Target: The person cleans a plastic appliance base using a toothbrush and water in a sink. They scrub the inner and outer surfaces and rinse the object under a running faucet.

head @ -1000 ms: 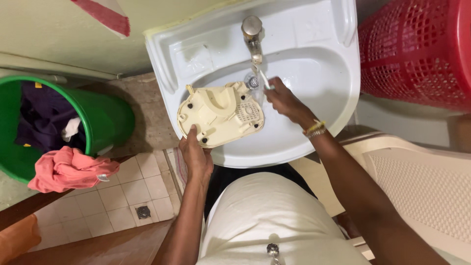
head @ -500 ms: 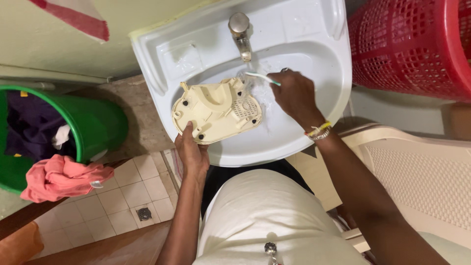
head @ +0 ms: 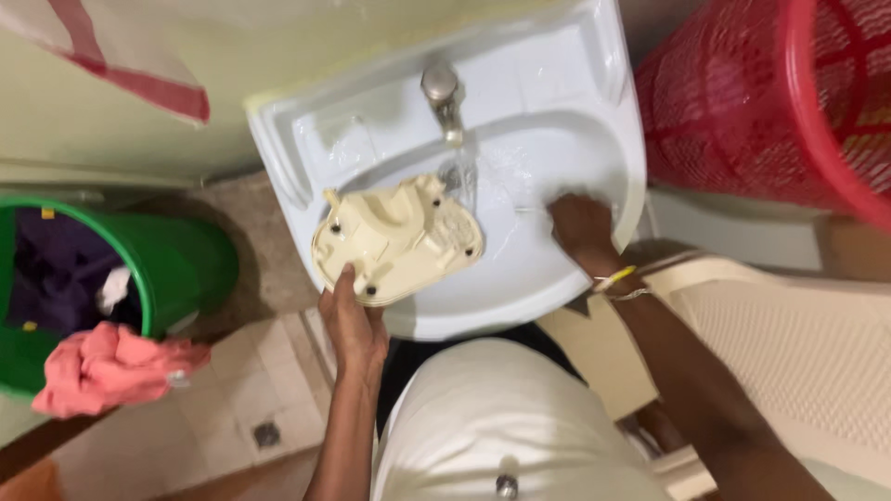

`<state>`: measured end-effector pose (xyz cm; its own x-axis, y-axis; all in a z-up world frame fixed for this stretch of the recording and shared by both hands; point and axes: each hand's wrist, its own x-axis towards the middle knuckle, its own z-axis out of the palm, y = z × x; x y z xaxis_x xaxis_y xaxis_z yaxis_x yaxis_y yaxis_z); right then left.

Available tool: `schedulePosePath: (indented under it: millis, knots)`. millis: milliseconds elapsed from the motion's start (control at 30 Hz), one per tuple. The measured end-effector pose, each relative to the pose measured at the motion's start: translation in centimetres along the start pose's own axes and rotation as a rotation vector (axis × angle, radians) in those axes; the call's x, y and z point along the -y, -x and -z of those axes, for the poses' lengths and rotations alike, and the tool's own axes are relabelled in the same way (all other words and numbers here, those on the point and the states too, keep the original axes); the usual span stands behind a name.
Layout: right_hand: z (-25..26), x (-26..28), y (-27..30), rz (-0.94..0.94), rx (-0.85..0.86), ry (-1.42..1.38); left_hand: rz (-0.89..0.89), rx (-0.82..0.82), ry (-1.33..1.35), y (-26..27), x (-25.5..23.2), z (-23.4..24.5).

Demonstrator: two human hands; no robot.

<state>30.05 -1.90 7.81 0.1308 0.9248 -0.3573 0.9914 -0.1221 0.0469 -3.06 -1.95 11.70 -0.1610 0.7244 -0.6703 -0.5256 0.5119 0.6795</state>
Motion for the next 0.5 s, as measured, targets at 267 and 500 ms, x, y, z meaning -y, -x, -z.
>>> schedulePosePath:
  millis: [267, 500]
  knots:
    - [4.6, -1.6, -3.6, 0.189, -0.836, -0.443, 0.04, -0.051, 0.03, -0.2, -0.9, -1.2]
    - [7.8, -1.2, -11.7, 0.281, -0.718, -0.405, 0.021, -0.004, 0.026, -0.1, 0.4, 0.1]
